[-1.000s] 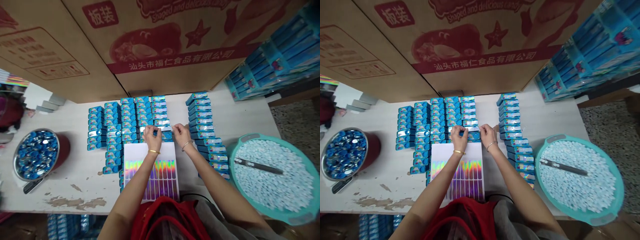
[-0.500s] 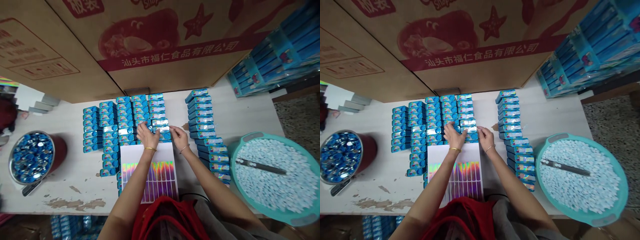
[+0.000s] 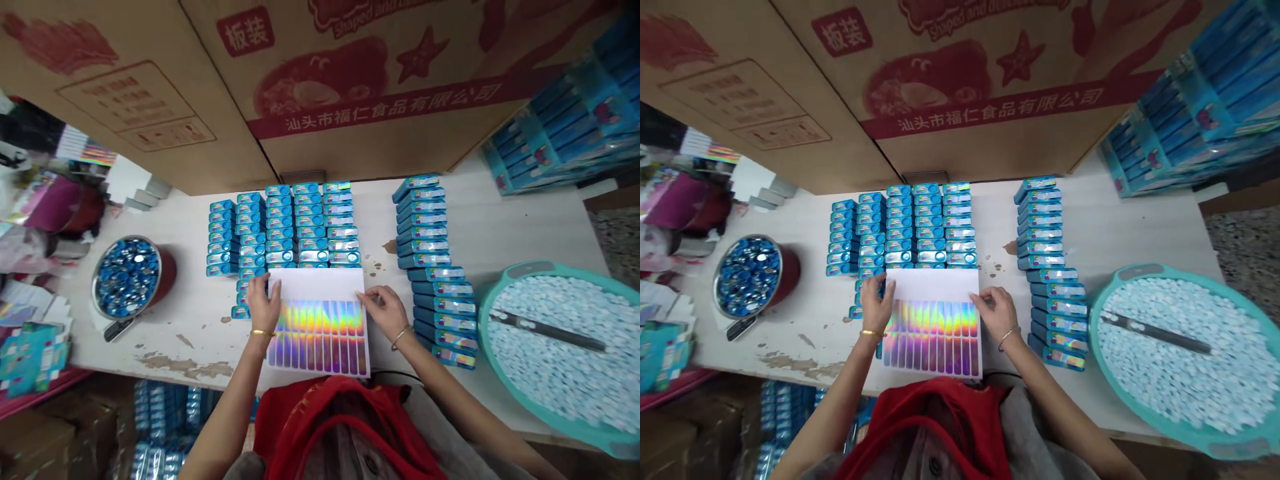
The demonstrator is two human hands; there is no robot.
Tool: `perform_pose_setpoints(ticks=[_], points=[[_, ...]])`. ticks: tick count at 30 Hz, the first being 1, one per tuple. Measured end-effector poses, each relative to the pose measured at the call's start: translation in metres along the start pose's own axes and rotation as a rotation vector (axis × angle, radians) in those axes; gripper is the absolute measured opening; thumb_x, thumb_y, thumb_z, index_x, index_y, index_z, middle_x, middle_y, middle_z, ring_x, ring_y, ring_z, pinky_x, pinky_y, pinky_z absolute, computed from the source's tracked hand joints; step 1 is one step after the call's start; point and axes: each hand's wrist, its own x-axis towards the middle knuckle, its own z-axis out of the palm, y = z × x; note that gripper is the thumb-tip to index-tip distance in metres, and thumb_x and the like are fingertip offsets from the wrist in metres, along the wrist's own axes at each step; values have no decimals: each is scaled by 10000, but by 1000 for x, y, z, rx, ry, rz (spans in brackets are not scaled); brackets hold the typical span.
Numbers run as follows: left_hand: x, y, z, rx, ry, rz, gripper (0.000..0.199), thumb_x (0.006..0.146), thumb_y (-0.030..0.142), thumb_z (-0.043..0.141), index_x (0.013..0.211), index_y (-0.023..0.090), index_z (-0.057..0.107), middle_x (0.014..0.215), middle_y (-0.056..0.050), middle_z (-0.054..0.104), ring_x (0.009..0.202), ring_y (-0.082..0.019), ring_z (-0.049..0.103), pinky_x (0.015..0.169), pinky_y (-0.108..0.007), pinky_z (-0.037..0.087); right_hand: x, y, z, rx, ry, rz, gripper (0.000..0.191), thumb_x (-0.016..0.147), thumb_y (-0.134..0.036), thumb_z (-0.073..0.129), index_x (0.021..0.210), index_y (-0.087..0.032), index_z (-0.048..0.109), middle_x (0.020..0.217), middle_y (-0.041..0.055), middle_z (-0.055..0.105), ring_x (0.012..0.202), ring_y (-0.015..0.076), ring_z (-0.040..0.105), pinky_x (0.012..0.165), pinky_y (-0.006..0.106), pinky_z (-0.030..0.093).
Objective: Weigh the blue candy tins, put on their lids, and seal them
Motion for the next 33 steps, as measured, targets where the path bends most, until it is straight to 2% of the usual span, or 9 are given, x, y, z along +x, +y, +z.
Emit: perform_pose_setpoints(ticks=[4,8,13,18,23,26,29,31,33], points=[[-49,-24,-15,81,-94,-138,270,791,351,612,1015,202,619,1078,-112,566,1061,-295,518,949,-484,381,-25,-8,9,133,40,67,296,761,-493,615,691,-210,560,649,1,542,581,155,461,580,303,393],[-72,-19,-16,64,0,-271,434,765,348,635,1149,169,543,1195,-157,524,1129,-325,492,942,-516,377,-34,-20,16,338,-43,166,323,788,-530,552,879,-223,506,526,-70,459,466,133,414,476,263,323],[-80,-17,-26,-273,69,-449,289,644,336,715,865,186,605,980,-76,584,1014,-266,528,896,-438,404,-52,-39,17,594,-160,176,711,745,-498,613,1324,-224,305,619,-50,592,502,170,536,521,303,430],[-87,-12,-54,-655,53,-486,353,571,432,727,728,173,545,630,22,556,615,-128,537,633,-270,442,-65,-54,-3,682,-177,160,467,698,-467,677,1073,-208,576,583,-45,557,518,141,514,515,269,411],[-101,13,-103,-904,48,-473,493,496,375,811,882,157,594,540,79,523,503,-73,496,544,-201,409,-69,-45,-26,693,-302,244,629,648,-518,708,1159,-182,559,671,8,626,601,195,599,590,339,486],[-113,38,-122,-987,-29,-462,416,493,355,837,778,152,611,625,26,615,557,-86,549,562,-207,440,-71,-51,-31,310,-175,-1,690,659,-591,672,1197,-168,581,845,105,671,789,287,641,677,445,517],[-126,66,-131,-993,-128,-400,352,536,382,826,680,155,599,657,4,633,573,-94,555,552,-212,450,-77,-89,-32,-50,-32,-502,668,761,-583,605,1310,-210,536,1360,178,505,1263,357,454,995,564,384],[-133,84,-136,-1002,-217,-342,335,568,391,816,696,162,608,646,8,620,548,-92,536,533,-215,447,-82,-123,-30,-159,-116,-774,706,810,-585,560,1409,-234,430,1513,128,345,1415,340,239,1105,580,232],[-140,99,-143,-993,-295,-280,321,602,397,804,723,171,612,641,12,606,526,-88,515,520,-216,437,-88,-153,-26,-183,-239,-936,762,795,-609,576,1436,-241,391,1517,108,350,1432,337,199,1134,588,135]])
